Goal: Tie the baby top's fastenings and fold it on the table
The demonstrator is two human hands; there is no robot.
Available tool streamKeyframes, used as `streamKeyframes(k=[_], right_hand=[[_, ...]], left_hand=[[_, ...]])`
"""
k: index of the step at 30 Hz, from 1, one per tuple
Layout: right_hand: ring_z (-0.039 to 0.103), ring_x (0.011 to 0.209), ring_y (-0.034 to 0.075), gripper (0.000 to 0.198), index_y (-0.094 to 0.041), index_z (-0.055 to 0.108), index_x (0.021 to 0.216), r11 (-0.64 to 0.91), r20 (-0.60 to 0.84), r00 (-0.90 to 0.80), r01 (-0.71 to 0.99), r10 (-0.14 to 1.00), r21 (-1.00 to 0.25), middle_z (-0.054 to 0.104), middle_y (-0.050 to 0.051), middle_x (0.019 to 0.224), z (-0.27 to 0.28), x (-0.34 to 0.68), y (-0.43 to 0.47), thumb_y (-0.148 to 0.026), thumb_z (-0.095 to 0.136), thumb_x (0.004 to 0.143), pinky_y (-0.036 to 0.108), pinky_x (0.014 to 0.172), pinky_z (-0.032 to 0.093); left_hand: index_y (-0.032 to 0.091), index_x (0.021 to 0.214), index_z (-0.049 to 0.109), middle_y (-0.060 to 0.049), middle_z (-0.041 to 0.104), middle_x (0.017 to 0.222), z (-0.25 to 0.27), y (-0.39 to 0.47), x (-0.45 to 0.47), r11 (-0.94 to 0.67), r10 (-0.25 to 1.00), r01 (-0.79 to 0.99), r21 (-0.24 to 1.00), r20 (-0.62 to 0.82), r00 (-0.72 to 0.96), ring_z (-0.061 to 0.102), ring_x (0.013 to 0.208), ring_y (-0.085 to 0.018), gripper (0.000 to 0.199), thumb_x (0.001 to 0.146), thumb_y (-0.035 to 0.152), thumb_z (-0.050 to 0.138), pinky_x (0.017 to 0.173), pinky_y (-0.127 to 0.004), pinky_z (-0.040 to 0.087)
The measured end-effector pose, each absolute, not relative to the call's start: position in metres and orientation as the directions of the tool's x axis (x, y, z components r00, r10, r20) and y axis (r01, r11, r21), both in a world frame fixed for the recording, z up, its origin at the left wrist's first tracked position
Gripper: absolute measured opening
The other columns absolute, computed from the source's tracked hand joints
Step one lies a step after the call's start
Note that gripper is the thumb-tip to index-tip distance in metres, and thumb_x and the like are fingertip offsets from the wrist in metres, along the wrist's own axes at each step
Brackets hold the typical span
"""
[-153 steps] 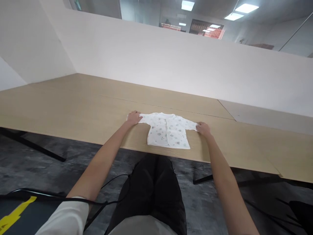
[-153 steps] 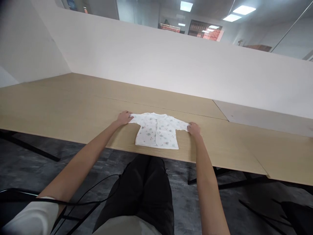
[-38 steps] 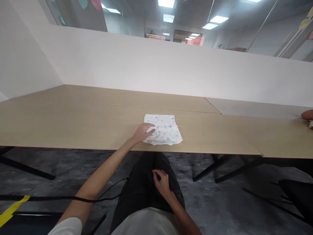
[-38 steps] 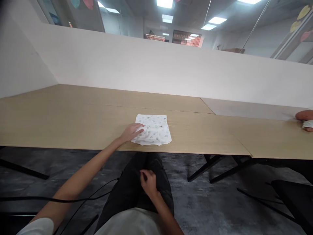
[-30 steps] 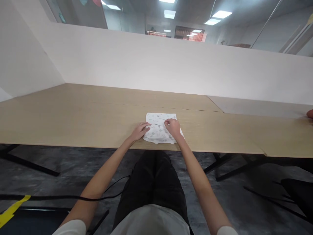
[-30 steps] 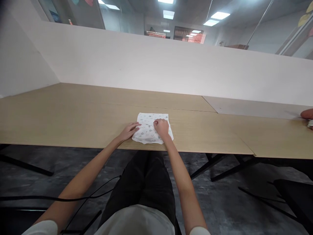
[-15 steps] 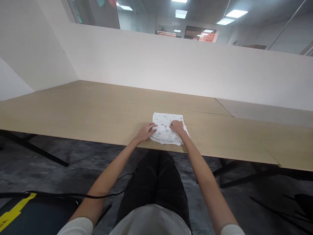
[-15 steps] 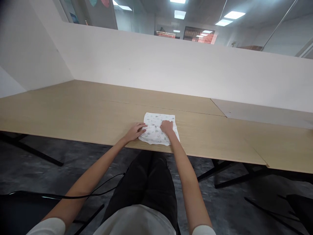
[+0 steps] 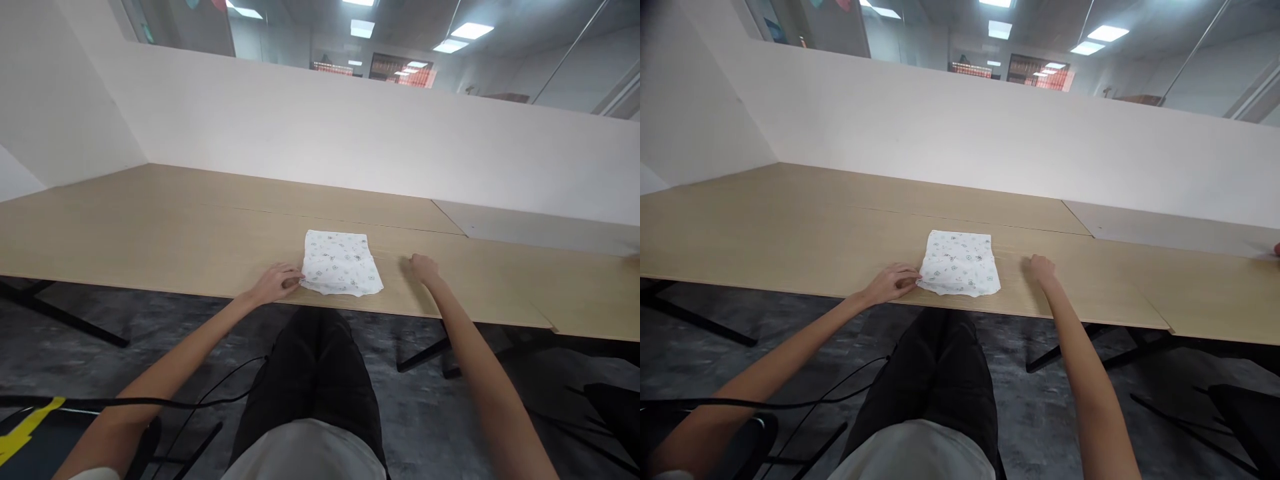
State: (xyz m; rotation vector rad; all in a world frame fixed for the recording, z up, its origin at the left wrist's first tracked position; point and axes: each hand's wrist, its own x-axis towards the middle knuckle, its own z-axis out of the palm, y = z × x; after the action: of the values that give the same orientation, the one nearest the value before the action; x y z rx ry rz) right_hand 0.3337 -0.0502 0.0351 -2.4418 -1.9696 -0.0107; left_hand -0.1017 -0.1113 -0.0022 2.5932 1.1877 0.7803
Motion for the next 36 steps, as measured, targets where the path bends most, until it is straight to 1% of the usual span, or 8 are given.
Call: streamKeyframes(k=[5,9,13,16,18,24,31,36], right_hand=[[0.060,0.104,0.023,0.056,-0.015,0.047,0.137,0.138,0.142,-0.119,0.981,0.983,-0.134,0.062,0.015,0.121,0.029,0.318,-0.079,-0.006,0.044,0.082,0.031,0.084,0.045],[0.061,0.100,0.020,0.044,-0.020,0.060,0.124,0.469,0.205,-0.437,0.870,0.876,-0.150,0.064,0.010,0.115,0.015,0.284,-0.105,-0.008,0.044,0.085,0.029,0.084,0.046],[0.063,0.098,0.021,0.038,-0.018,0.067,0.113,0.632,0.309,-0.578,0.766,0.756,-0.114,0.066,0.011,0.109,-0.001,0.273,-0.118,-0.009,0.041,0.087,0.032,0.082,0.051],[0.062,0.105,0.023,0.041,-0.021,0.065,0.118,0.696,0.391,-0.608,0.705,0.691,-0.136,0.064,0.010,0.117,-0.005,0.279,-0.123,-0.011,0.042,0.086,0.035,0.084,0.052],[0.061,0.107,0.024,0.039,-0.023,0.064,0.120,0.713,0.424,-0.608,0.686,0.671,-0.146,0.062,0.010,0.120,-0.007,0.284,-0.127,-0.014,0.044,0.087,0.037,0.086,0.052],[0.064,0.099,0.025,0.029,-0.022,0.073,0.100,0.715,0.474,-0.587,0.684,0.657,-0.144,0.065,0.012,0.112,-0.018,0.285,-0.143,-0.022,0.045,0.092,0.041,0.082,0.054],[0.055,0.114,0.028,0.029,-0.018,0.064,0.114,0.733,0.527,-0.599,0.677,0.603,-0.069,0.059,0.013,0.126,-0.025,0.282,-0.164,-0.027,0.051,0.090,0.047,0.095,0.047],[0.061,0.100,0.025,0.019,-0.018,0.065,0.103,0.725,0.531,-0.630,0.687,0.567,0.042,0.067,0.011,0.109,-0.025,0.279,-0.173,-0.021,0.051,0.091,0.042,0.087,0.048]], left_hand=[[0.027,0.107,0.069,-0.007,0.069,0.103,-0.008,-0.103,-0.099,-0.664,0.746,0.658,0.356,0.374,0.551,0.061,0.097,-0.024,0.031,0.090,0.040,0.047,0.086,-0.037,0.045],[0.026,0.102,0.070,-0.007,0.070,0.100,-0.010,-0.097,-0.098,-0.691,0.720,0.648,0.320,0.380,0.581,0.062,0.093,-0.022,0.032,0.092,0.041,0.044,0.084,-0.034,0.046],[0.022,0.100,0.069,-0.007,0.070,0.100,-0.008,-0.097,-0.099,-0.751,0.641,0.647,0.136,0.388,0.662,0.062,0.092,-0.021,0.038,0.097,0.036,0.034,0.082,-0.034,0.047],[0.020,0.099,0.068,-0.008,0.069,0.097,-0.007,-0.101,-0.102,-0.758,0.607,0.651,0.031,0.396,0.689,0.062,0.090,-0.020,0.039,0.098,0.033,0.032,0.079,-0.033,0.047],[0.019,0.098,0.067,-0.008,0.069,0.096,-0.007,-0.106,-0.104,-0.754,0.605,0.657,0.009,0.400,0.689,0.062,0.089,-0.020,0.038,0.098,0.032,0.032,0.079,-0.033,0.047],[0.017,0.098,0.064,-0.008,0.068,0.094,-0.010,-0.127,-0.109,-0.751,0.606,0.660,0.009,0.404,0.685,0.062,0.090,-0.020,0.033,0.098,0.028,0.033,0.079,-0.033,0.046],[0.019,0.116,0.058,-0.010,0.063,0.115,-0.013,-0.149,-0.112,-0.755,0.602,0.656,0.026,0.426,0.676,0.057,0.108,-0.024,0.031,0.093,0.037,0.047,0.093,-0.038,0.043],[0.020,0.105,0.062,-0.009,0.065,0.108,-0.018,-0.156,-0.110,-0.744,0.623,0.660,0.101,0.463,0.631,0.059,0.103,-0.022,0.024,0.094,0.033,0.045,0.090,-0.036,0.045]])
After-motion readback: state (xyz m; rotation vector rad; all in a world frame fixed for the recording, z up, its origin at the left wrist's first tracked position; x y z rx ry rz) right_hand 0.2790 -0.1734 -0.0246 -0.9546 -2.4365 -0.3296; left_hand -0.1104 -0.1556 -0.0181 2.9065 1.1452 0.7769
